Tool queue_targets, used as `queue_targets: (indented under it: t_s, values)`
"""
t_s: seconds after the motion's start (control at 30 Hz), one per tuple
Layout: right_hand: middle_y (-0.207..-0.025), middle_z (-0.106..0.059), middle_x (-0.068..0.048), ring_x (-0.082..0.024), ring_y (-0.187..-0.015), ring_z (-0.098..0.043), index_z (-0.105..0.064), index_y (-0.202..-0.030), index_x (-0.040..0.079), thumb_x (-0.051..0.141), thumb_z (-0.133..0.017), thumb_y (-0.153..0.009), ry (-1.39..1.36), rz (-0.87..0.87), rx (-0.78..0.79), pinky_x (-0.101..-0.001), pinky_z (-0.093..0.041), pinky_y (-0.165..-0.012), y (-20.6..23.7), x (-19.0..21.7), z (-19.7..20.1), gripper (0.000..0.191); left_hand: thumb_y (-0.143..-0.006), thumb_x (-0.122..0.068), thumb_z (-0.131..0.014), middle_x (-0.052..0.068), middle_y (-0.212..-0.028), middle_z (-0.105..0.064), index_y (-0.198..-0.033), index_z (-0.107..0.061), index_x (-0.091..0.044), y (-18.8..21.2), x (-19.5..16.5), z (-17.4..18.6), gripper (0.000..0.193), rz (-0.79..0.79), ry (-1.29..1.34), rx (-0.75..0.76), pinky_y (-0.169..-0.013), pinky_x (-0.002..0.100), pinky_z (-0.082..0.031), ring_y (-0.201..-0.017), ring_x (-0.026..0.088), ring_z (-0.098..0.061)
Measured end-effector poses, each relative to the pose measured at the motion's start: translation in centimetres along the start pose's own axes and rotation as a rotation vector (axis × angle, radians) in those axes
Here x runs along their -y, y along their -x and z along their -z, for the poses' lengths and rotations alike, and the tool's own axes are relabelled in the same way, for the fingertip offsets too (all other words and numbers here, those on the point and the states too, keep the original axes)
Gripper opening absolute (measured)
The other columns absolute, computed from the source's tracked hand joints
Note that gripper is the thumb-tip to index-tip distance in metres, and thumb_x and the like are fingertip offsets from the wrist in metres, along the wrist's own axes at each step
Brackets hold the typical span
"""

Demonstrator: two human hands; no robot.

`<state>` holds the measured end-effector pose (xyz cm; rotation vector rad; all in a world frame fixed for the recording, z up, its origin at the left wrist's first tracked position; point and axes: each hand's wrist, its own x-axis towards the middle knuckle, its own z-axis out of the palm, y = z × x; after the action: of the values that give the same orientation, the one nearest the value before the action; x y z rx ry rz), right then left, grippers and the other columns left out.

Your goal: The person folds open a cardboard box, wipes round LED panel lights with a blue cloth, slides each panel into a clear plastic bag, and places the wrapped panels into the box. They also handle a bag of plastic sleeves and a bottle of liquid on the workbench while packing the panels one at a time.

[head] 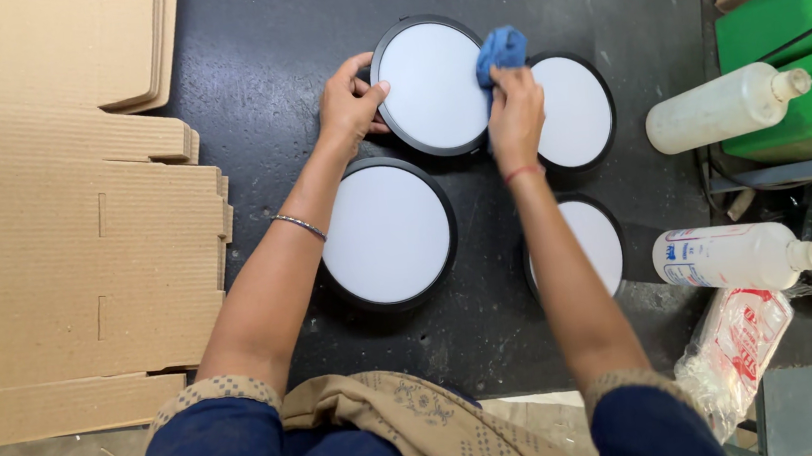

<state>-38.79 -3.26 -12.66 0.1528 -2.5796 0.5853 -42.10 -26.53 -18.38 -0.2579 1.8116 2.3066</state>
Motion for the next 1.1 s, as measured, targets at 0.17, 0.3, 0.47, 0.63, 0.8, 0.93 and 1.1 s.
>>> queue_targets:
  t_s: [0.17,0.3,0.47,0.63,0.8,0.93,1.1]
  values:
    - [-0.113,-0.068,-0.011,-0.035,-0.100,-0.057,-0.073,-0.117,0.003,-0.008,-0.061,-0.091,0.085,-0.056,0.056,-0.0437,-0.049,-0.091,7.6,4.0,1.6,0.031,-0.091,-0.007,-0.071,0.005,-0.081,-0.063,-0.143,-0.056,-0.008,0.3,0.1,-0.2,0.053,0.020,-0.021,-0.017,-0.053,0.030,-0.064,-0.065,0.013,-0.069]
    - [-0.106,-0.069,-0.011,-0.034,-0.098,-0.061,-0.076,-0.108,0.006,-0.007,-0.062,-0.088,-0.016,0.067,0.131,-0.0427,-0.051,-0.090,8.8,7.0,2.3,0.028,-0.092,-0.006,-0.070,0.006,-0.084,-0.064,-0.143,-0.055,-0.008,1.0,0.3,-0.5,0.053,-0.007,0.015,0.007,-0.051,0.031,-0.067,-0.066,0.015,-0.068]
    - [-0.106,-0.071,-0.010,-0.027,-0.100,-0.065,-0.077,-0.114,0.008,-0.004,-0.062,-0.096,-0.273,0.057,0.169,-0.0372,-0.053,-0.090,8.6,6.8,5.5,0.026,-0.094,-0.005,-0.068,0.005,-0.089,-0.066,-0.141,-0.057,-0.008,2.4,-0.9,-0.4,0.048,-0.040,-0.094,-0.094,-0.056,0.031,-0.066,-0.070,0.016,-0.071]
    - [-0.107,-0.073,-0.010,-0.022,-0.089,-0.069,-0.077,-0.116,0.010,0.000,-0.063,-0.093,-0.299,-0.215,0.113,-0.0323,-0.054,-0.083,10.1,0.4,12.9,0.029,-0.085,-0.012,-0.077,0.018,-0.127,-0.059,-0.143,-0.053,-0.010,4.1,-2.3,-1.0,0.063,-0.571,-0.911,-0.576,-0.088,0.042,-0.058,-0.115,0.035,-0.061]
    - [-0.112,-0.070,-0.015,-0.027,-0.105,-0.070,-0.074,-0.119,0.003,-0.002,-0.062,-0.096,-0.158,-0.200,-0.102,-0.0352,-0.053,-0.095,10.0,-8.6,18.3,0.026,-0.096,-0.020,-0.069,0.012,-0.118,-0.065,-0.134,-0.056,-0.006,8.6,3.3,-15.7,0.042,-0.281,-0.467,-0.038,-0.094,0.040,-0.053,-0.103,0.022,-0.068]
    - [-0.120,-0.070,-0.016,-0.031,-0.112,-0.068,-0.073,-0.121,0.003,-0.005,-0.061,-0.097,-0.154,-0.049,-0.050,-0.0381,-0.053,-0.100,9.2,-13.5,17.9,0.028,-0.091,-0.015,-0.075,0.007,-0.100,-0.063,-0.148,-0.042,-0.003,9.1,6.7,-24.0,0.067,-0.134,-0.211,-0.029,-0.083,0.034,-0.057,-0.088,0.018,-0.067]
    - [-0.138,-0.066,-0.018,-0.039,-0.127,-0.059,-0.072,-0.127,0.003,-0.012,-0.057,-0.085,-0.015,0.213,0.176,-0.0434,-0.045,-0.108,8.5,-15.6,14.5,0.047,-0.085,0.005,-0.067,0.002,-0.090,-0.051,-0.153,-0.045,-0.008,6.8,8.4,-26.3,0.072,-0.004,0.069,-0.041,-0.064,0.026,-0.062,-0.072,0.010,-0.061]
